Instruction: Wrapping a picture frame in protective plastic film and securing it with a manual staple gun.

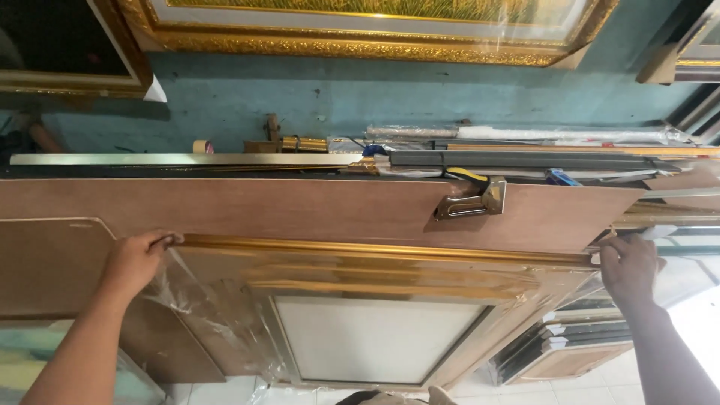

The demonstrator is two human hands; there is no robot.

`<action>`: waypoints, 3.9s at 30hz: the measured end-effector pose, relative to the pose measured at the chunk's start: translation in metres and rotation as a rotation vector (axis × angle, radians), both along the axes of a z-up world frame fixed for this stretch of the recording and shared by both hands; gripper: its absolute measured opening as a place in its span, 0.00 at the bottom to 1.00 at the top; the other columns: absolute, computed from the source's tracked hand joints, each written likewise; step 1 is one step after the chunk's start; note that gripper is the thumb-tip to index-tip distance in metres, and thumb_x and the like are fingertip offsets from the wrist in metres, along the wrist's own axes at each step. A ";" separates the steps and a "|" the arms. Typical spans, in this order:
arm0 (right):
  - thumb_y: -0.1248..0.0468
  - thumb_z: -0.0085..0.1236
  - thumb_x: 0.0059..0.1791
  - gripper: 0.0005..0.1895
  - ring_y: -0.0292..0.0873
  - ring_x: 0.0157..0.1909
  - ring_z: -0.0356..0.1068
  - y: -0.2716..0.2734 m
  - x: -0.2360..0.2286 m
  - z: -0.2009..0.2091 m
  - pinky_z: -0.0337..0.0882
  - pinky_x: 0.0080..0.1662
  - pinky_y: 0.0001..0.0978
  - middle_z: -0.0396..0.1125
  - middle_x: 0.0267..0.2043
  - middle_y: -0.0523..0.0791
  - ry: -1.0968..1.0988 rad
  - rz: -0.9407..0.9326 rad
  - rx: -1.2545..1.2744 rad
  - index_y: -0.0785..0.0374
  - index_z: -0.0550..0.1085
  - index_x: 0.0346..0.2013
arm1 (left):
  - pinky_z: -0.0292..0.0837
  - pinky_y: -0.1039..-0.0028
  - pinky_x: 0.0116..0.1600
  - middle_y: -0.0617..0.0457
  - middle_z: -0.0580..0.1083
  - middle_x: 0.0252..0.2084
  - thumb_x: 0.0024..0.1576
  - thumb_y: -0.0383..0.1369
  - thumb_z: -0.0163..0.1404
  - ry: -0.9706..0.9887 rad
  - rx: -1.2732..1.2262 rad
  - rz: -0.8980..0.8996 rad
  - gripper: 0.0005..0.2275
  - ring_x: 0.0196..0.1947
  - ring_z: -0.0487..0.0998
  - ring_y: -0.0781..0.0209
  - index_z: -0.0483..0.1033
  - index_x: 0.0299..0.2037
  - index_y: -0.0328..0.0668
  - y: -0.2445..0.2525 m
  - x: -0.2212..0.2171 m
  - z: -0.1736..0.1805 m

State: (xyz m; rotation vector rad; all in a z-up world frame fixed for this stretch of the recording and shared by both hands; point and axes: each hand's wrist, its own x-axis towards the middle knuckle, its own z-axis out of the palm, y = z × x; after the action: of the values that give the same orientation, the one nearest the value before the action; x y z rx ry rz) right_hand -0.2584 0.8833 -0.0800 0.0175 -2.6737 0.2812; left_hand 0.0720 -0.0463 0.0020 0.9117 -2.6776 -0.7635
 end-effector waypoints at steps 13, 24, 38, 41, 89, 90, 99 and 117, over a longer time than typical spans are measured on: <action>0.66 0.54 0.57 0.11 0.56 0.72 0.68 -0.008 0.059 0.010 0.63 0.73 0.52 0.77 0.64 0.45 0.157 0.164 -0.187 0.64 0.83 0.35 | 0.74 0.63 0.61 0.43 0.86 0.58 0.67 0.16 0.51 0.209 0.454 -0.084 0.06 0.60 0.86 0.52 0.78 0.46 0.35 -0.026 -0.010 -0.016; 0.26 0.53 0.47 0.26 0.40 0.67 0.74 -0.186 0.087 0.098 0.71 0.64 0.46 0.82 0.52 0.33 -0.135 0.382 0.310 0.31 0.91 0.40 | 0.66 0.67 0.71 0.56 0.80 0.64 0.53 0.50 0.67 -0.195 0.302 -0.253 0.22 0.66 0.79 0.58 0.93 0.54 0.50 0.015 -0.015 0.030; 0.28 0.53 0.51 0.44 0.54 0.65 0.78 -0.344 0.104 0.142 0.75 0.68 0.54 0.81 0.63 0.51 -1.259 0.645 -0.276 0.53 0.84 0.68 | 0.66 0.52 0.80 0.43 0.75 0.76 0.53 0.38 0.74 -0.219 0.306 -0.260 0.32 0.79 0.70 0.40 0.82 0.71 0.53 0.055 0.005 0.061; 0.41 0.55 0.56 0.30 0.54 0.58 0.79 -0.344 0.104 0.157 0.76 0.65 0.53 0.82 0.55 0.53 -1.187 0.656 -0.244 0.55 0.87 0.61 | 0.60 0.50 0.84 0.39 0.69 0.81 0.58 0.41 0.68 -0.233 0.330 -0.290 0.29 0.82 0.64 0.35 0.81 0.73 0.51 0.069 0.010 0.080; 0.47 0.67 0.55 0.09 0.48 0.33 0.79 -0.310 0.107 0.067 0.79 0.39 0.38 0.69 0.27 0.39 0.026 1.003 -0.043 0.43 0.80 0.34 | 0.59 0.43 0.77 0.32 0.79 0.64 0.67 0.36 0.54 0.330 0.010 -0.401 0.19 0.72 0.72 0.27 0.81 0.67 0.43 0.247 -0.011 0.098; 0.47 0.67 0.55 0.09 0.48 0.33 0.79 -0.311 0.108 0.068 0.79 0.39 0.38 0.69 0.27 0.39 0.024 0.987 -0.043 0.43 0.80 0.34 | 0.59 0.43 0.77 0.32 0.79 0.64 0.67 0.36 0.54 0.329 0.014 -0.418 0.19 0.72 0.72 0.27 0.81 0.67 0.43 0.271 -0.023 0.102; 0.48 0.71 0.53 0.11 0.53 0.39 0.83 -0.300 0.128 0.062 0.82 0.42 0.45 0.81 0.40 0.44 -0.030 0.923 -0.199 0.48 0.85 0.43 | 0.83 0.43 0.52 0.46 0.86 0.45 0.55 0.37 0.61 -0.177 -0.332 -0.839 0.14 0.50 0.88 0.37 0.88 0.50 0.47 0.407 -0.089 0.022; 0.27 0.55 0.49 0.32 0.52 0.63 0.80 -0.086 0.137 0.168 0.78 0.67 0.56 0.85 0.49 0.38 -0.779 0.438 0.446 0.35 0.85 0.59 | 0.69 0.51 0.70 0.58 0.81 0.60 0.59 0.66 0.56 -0.314 -0.400 -0.605 0.29 0.66 0.79 0.52 0.78 0.65 0.64 0.458 -0.072 0.010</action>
State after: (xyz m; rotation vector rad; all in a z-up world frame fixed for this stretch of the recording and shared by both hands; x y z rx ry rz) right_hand -0.1210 0.7971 0.0882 0.7849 -3.4219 -0.2436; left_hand 0.0004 0.4120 0.0121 0.1194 -3.2511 -0.1505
